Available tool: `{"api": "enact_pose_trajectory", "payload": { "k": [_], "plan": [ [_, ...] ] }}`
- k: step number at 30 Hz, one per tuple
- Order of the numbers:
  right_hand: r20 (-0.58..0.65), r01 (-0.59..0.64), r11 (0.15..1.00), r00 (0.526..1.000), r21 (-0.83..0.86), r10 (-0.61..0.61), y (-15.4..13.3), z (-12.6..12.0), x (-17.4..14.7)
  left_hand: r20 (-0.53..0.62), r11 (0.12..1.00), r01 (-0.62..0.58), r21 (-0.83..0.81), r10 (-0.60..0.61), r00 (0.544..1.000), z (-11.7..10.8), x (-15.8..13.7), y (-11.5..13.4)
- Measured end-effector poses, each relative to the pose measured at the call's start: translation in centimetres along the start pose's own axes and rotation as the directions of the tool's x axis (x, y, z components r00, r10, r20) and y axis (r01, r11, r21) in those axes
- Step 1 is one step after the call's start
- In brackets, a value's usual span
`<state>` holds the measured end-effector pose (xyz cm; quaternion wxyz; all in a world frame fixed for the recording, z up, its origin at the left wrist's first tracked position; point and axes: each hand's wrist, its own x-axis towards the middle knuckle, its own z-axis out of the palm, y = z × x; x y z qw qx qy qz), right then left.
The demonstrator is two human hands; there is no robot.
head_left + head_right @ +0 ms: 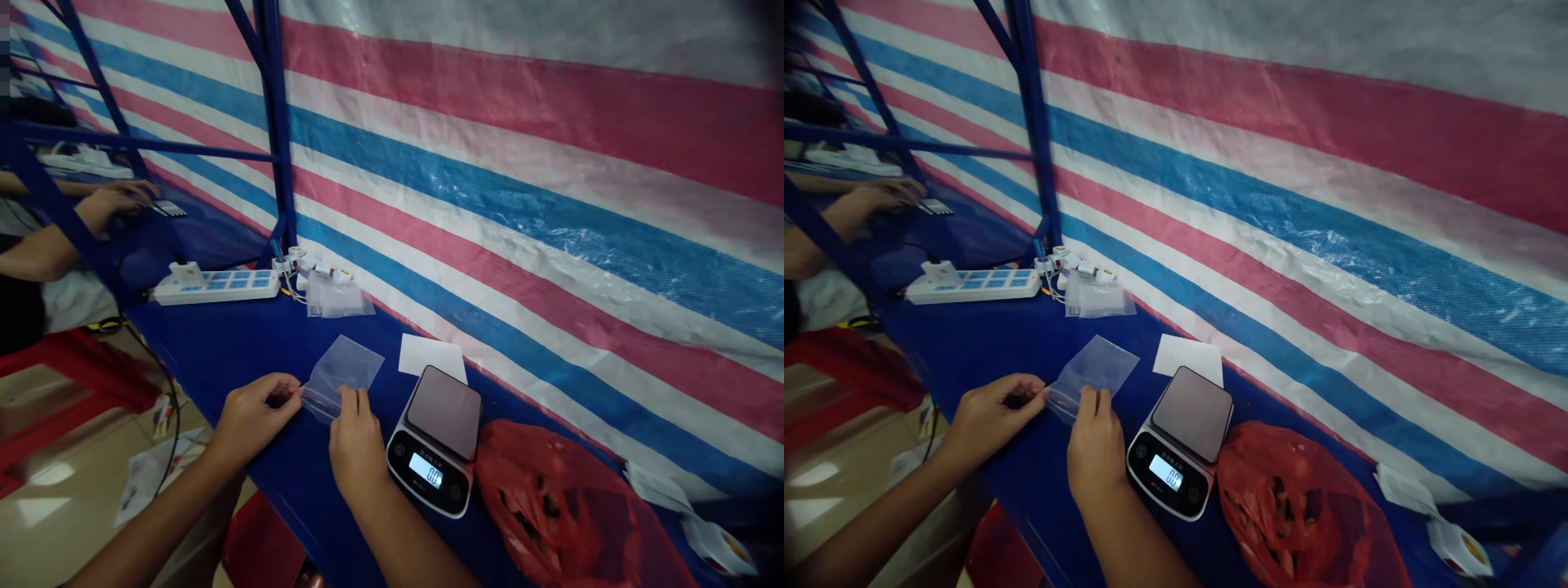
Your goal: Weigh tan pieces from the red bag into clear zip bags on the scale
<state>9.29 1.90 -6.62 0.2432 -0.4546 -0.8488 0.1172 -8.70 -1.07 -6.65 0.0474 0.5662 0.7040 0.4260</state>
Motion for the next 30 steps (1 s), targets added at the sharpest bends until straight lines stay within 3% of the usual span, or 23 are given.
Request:
{"api": "enact_pose_trajectory", "payload": {
  "k": [10, 17, 30],
  "plan": [
    [-0.043, 0.000, 1.000, 0.999, 0.024, 0.001, 0.14, 0.08, -0.04, 0.031, 0.999, -0.044, 0.006, 0.044, 0.999, 0.11, -0.06, -0.13],
    [-0.037, -0.075, 0.997, 0.997, -0.005, 0.074, 0.01, 0.06, 0.25, 0.012, 0.998, -0.069, 0.015, 0.068, 0.998, 0.01, 0.02, 0.02],
    [0.093, -0.111, 0.954, 0.986, -0.279, 0.142, -0.21, -0.77, 0.64, 0.015, 0.997, -0.068, 0.030, 0.068, 0.998, 0.15, 0.32, 0.19]
  ]
}}
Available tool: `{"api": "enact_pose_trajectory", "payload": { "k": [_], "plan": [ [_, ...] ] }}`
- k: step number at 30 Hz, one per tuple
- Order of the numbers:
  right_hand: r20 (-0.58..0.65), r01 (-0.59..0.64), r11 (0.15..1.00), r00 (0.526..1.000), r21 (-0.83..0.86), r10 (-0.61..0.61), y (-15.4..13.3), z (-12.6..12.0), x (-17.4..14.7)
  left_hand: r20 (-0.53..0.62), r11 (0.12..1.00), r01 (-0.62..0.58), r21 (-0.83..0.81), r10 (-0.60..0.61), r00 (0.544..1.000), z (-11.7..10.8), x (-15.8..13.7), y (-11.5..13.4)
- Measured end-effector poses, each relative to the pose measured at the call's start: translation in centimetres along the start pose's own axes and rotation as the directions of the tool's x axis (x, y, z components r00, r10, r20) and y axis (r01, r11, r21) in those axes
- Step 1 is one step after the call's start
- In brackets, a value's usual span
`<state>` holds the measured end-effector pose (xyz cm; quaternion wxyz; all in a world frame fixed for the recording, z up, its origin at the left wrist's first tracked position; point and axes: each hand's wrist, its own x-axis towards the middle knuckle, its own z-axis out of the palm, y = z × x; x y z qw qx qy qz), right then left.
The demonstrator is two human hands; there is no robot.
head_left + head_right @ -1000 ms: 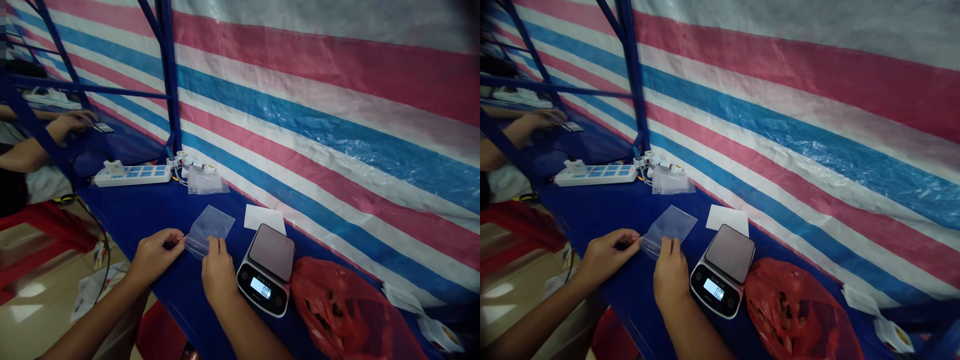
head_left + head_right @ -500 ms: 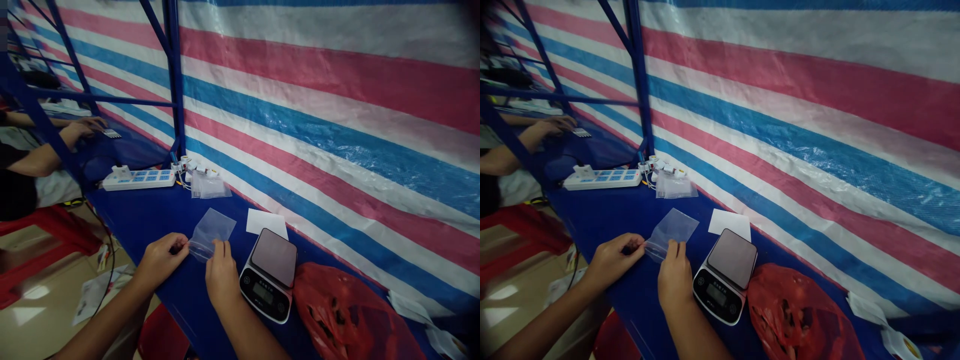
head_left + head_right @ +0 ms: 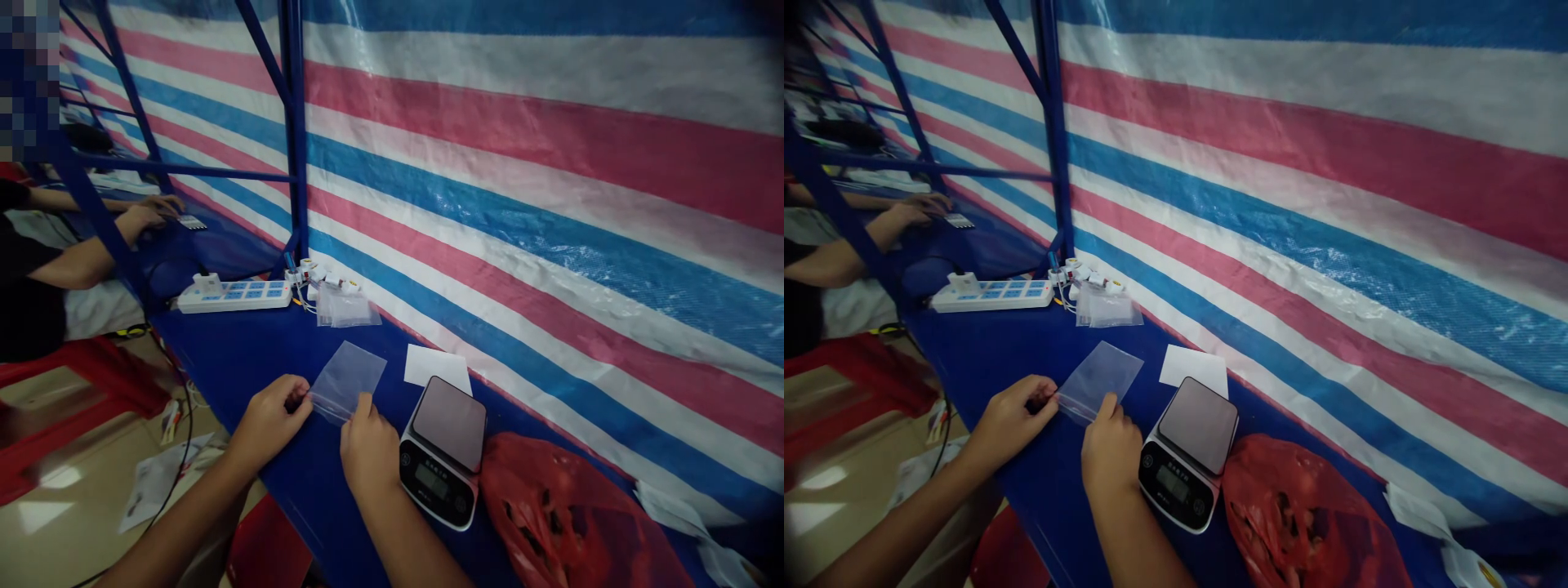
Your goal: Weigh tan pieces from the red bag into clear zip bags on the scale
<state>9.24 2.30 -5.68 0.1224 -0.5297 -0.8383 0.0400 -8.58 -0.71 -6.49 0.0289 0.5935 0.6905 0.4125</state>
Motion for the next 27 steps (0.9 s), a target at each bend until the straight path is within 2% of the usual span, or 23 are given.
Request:
{"api": "enact_pose_trajectory", "payload": {
  "k": [4, 14, 27],
  "plan": [
    [0.060, -0.004, 1.000, 0.998, -0.021, 0.005, -0.03, -0.25, 0.03, 0.049, 0.999, -0.017, 0.028, 0.016, 0.999, 0.19, 0.09, -0.07],
    [0.090, -0.011, 1.000, 0.996, -0.011, 0.012, -0.02, -0.61, -0.07, 0.165, 0.995, -0.089, 0.054, 0.079, 0.983, 0.40, -0.11, -0.43],
    [0.054, -0.004, 1.000, 0.999, 0.024, 0.003, -0.02, -0.61, -0.27, 0.174, 0.990, -0.128, 0.062, 0.115, 0.978, 0.20, -0.34, -0.56]
  ]
}}
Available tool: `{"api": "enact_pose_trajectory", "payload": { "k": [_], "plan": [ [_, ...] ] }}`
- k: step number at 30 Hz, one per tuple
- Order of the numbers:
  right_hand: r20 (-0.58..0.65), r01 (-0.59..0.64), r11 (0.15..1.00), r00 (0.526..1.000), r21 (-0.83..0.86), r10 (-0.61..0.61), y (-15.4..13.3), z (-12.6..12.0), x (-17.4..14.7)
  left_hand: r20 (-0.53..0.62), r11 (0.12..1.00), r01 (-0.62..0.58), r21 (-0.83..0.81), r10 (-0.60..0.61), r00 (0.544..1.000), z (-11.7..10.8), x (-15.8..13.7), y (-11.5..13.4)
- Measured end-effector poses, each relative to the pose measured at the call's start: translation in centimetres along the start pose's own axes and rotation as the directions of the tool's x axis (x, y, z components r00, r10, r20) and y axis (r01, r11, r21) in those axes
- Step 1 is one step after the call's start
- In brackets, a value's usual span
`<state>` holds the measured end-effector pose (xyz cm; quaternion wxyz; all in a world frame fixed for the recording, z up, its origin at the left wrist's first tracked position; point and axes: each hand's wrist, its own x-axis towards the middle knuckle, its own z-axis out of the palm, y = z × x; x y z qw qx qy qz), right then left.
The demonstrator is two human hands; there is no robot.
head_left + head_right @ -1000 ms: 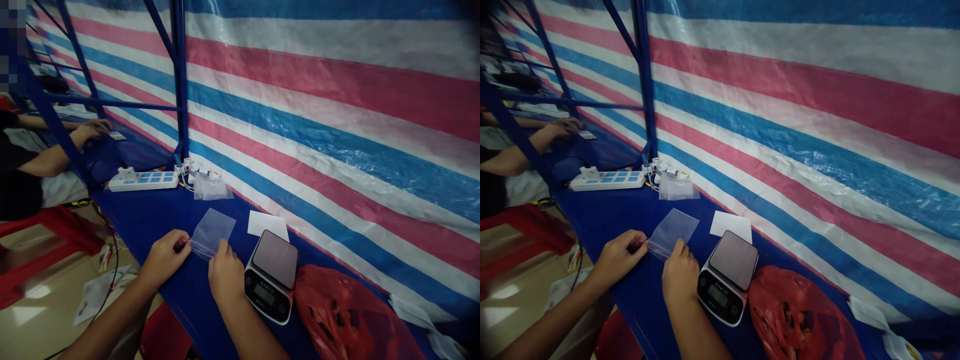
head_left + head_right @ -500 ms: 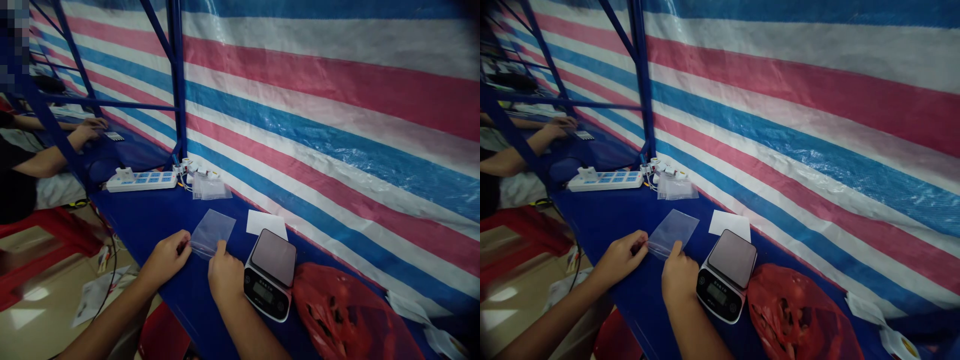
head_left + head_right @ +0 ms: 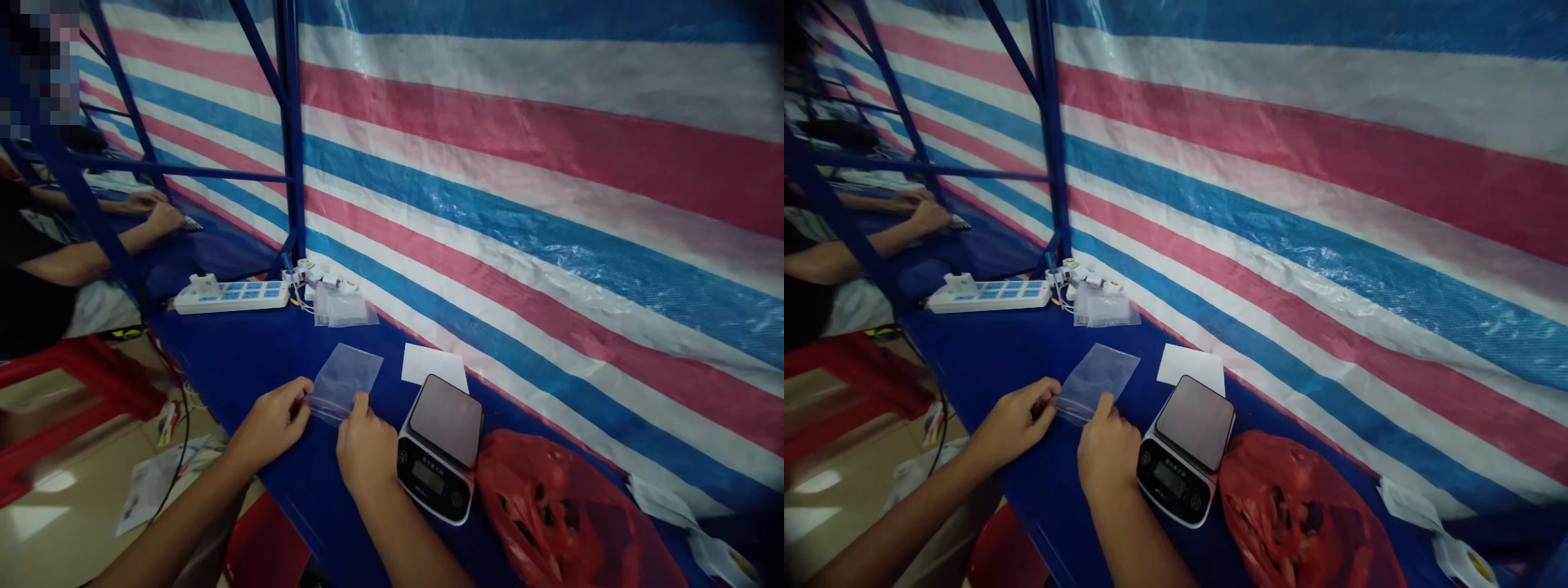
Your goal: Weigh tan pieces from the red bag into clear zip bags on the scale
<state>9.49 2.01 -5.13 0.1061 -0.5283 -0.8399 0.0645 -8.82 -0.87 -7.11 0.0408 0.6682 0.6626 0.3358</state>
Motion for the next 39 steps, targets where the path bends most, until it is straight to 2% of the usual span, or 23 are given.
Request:
{"api": "enact_pose_trajectory", "payload": {
  "k": [12, 25, 39],
  "plan": [
    [0.040, -0.027, 0.999, 0.999, 0.023, 0.026, 0.06, -0.09, 0.25, -0.003, 1.000, 0.014, -0.005, -0.014, 1.000, 0.11, -0.08, -0.15],
    [0.055, 0.053, 0.997, 0.997, 0.062, -0.057, -0.34, 0.19, 0.19, 0.006, 0.998, 0.036, -0.042, -0.035, 0.999, -0.14, 0.20, 0.24],
    [0.044, 0.007, 0.992, 0.999, 0.123, -0.013, -0.17, 0.18, 0.09, 0.006, 0.999, 0.032, -0.028, -0.032, 0.999, -0.14, 0.18, 0.25]
  ]
}}
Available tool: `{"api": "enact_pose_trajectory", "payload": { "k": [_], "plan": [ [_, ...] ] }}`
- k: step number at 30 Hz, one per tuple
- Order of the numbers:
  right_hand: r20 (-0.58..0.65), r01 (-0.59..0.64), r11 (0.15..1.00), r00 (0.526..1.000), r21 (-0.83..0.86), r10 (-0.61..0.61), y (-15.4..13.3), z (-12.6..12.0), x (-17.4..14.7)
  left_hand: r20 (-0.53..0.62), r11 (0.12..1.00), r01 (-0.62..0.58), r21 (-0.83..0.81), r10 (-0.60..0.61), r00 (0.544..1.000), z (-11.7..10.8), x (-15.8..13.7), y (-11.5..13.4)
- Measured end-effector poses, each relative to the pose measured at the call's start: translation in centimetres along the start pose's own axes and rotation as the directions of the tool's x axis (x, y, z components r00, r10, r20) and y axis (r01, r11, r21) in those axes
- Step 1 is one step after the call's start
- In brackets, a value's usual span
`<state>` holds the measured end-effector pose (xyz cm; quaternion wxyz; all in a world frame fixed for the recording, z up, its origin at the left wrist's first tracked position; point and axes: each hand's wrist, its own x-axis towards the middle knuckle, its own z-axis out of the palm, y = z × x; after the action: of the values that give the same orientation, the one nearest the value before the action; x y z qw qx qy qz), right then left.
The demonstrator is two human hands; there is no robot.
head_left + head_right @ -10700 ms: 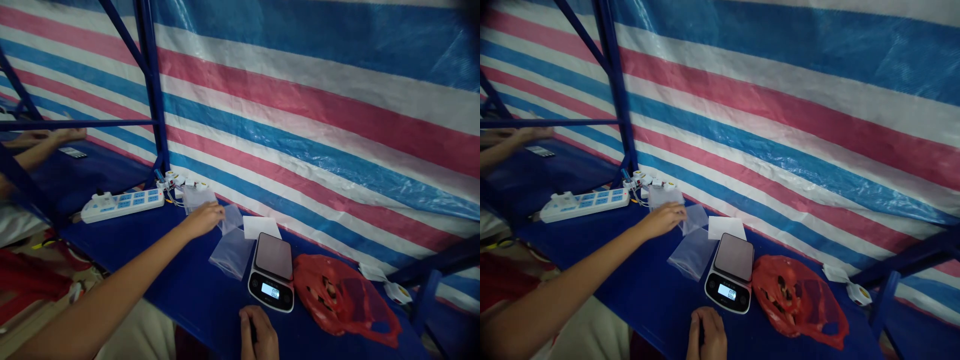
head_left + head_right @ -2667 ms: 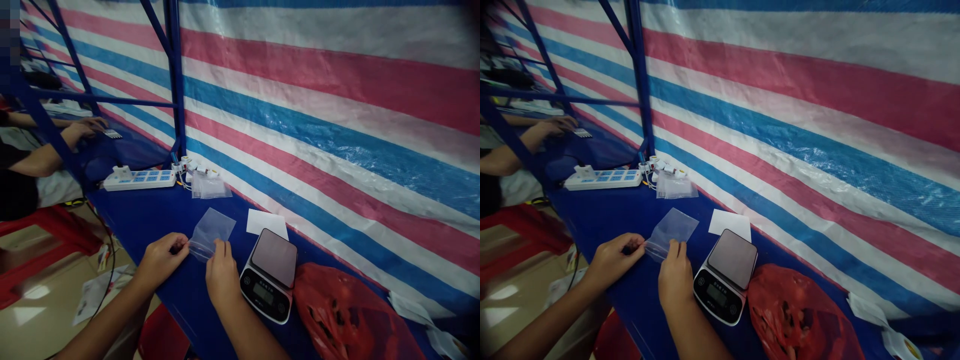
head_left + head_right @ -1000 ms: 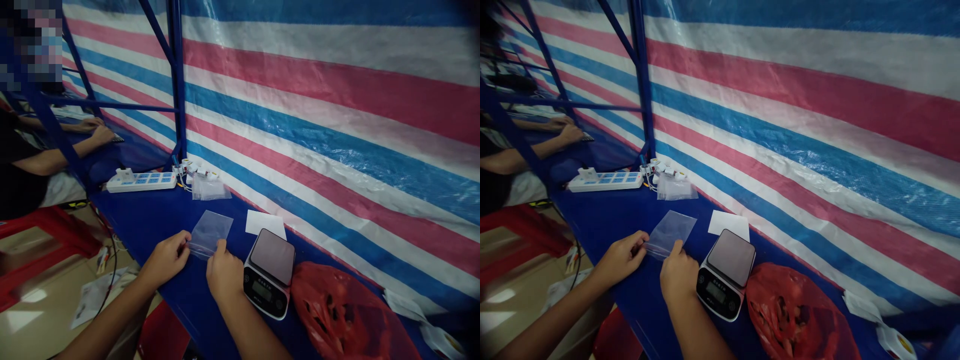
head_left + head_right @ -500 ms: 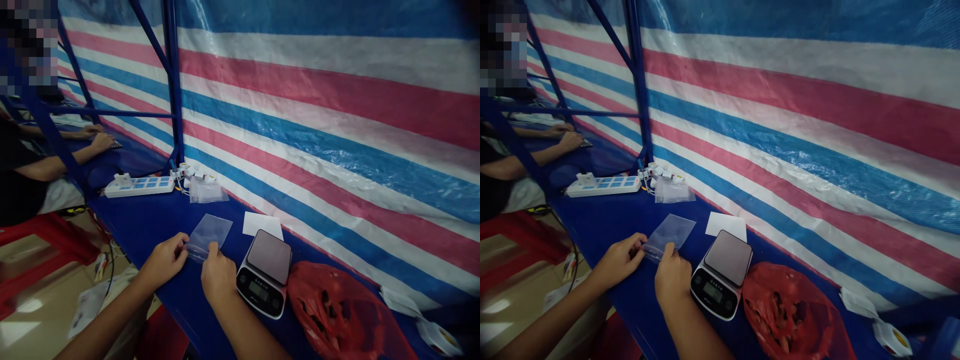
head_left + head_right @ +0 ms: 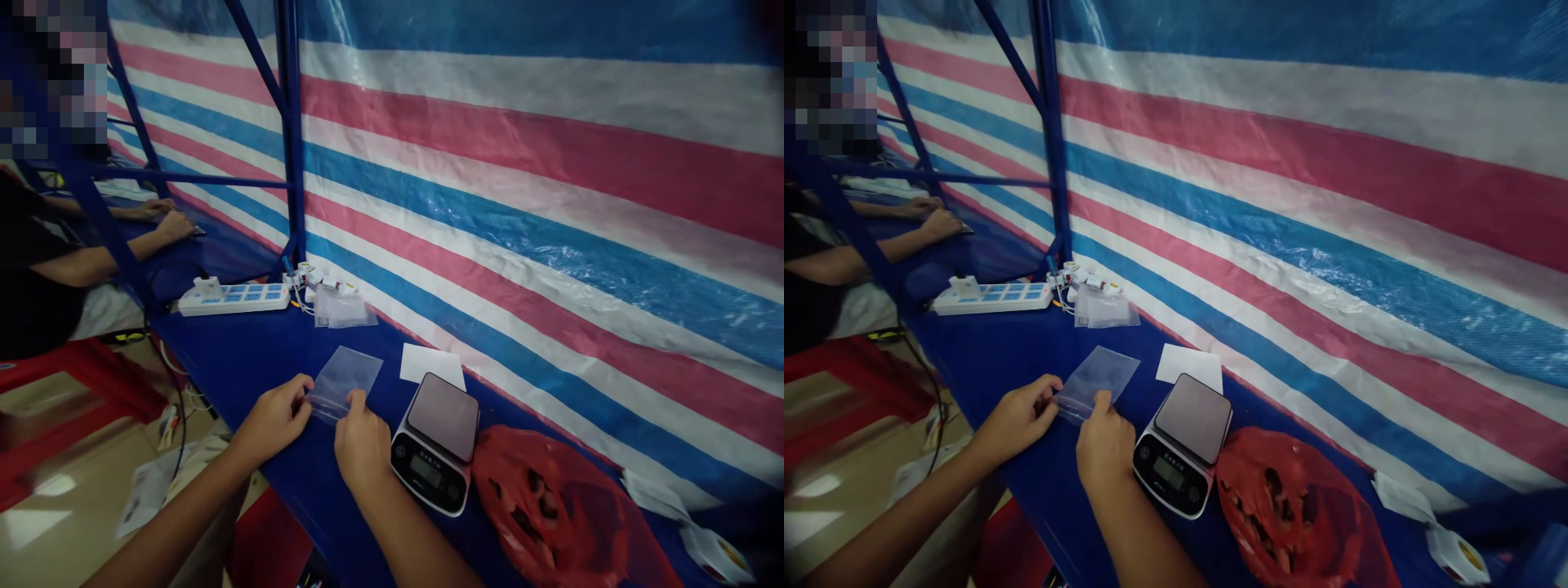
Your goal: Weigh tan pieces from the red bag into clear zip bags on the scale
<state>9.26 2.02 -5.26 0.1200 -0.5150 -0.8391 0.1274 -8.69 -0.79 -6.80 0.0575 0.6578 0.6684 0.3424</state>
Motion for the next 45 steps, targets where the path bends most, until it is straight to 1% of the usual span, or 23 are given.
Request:
{"api": "enact_pose_trajectory", "payload": {
  "k": [6, 12, 19, 24, 28, 34, 37, 39, 41, 45],
  "plan": [
    [0.006, -0.002, 1.000, 1.000, 0.004, 0.002, 0.0, -0.1, 0.0, 0.001, 0.999, 0.042, -0.003, -0.042, 0.999, -0.1, 0.1, 0.4],
    [-0.018, 0.006, 1.000, 1.000, 0.015, -0.006, 0.1, 0.0, 0.0, -0.013, 1.000, 0.017, -0.024, -0.018, 1.000, -0.1, 0.2, 0.3],
    [-0.042, 0.018, 0.999, 0.999, 0.031, -0.016, 0.3, 0.4, -0.2, 0.008, 1.000, 0.017, -0.023, -0.017, 1.000, 0.0, 0.1, 0.0],
    [-0.024, 0.003, 1.000, 1.000, 0.022, -0.002, 0.2, 0.3, -0.2, 0.023, 1.000, 0.003, -0.013, -0.002, 1.000, 0.1, 0.0, -0.2],
    [-0.034, 0.016, 0.999, 0.999, 0.027, -0.016, 0.2, 0.2, -0.3, 0.032, 1.000, 0.003, -0.009, -0.003, 0.999, 0.2, -0.2, -0.3],
    [-0.071, 0.007, 1.000, 0.997, 0.013, -0.006, 0.1, 0.3, -0.6, -0.002, 0.998, 0.050, -0.041, -0.050, 0.999, 0.1, 0.1, 0.1],
    [-0.088, 0.044, 0.999, 0.995, -0.002, -0.044, -0.1, 0.2, -0.8, -0.062, 0.997, 0.072, -0.007, -0.072, 0.995, -0.1, 0.2, 0.1],
    [-0.084, 0.067, 0.998, 0.994, -0.016, -0.068, -0.3, 0.1, -0.9, -0.105, 0.999, 0.046, 0.016, -0.044, 0.994, -0.2, 0.2, -0.1],
    [-0.070, 0.075, 0.997, 0.995, -0.026, -0.076, -0.5, -0.1, -1.1, -0.122, 1.000, 0.000, 0.010, 0.002, 0.993, -0.3, 0.1, -0.6],
    [-0.075, 0.081, 0.996, 0.994, -0.035, -0.084, -0.6, -0.3, -1.5, -0.047, 0.998, -0.062, -0.021, 0.061, 0.997, -0.5, -0.1, -1.4]
  ]
}}
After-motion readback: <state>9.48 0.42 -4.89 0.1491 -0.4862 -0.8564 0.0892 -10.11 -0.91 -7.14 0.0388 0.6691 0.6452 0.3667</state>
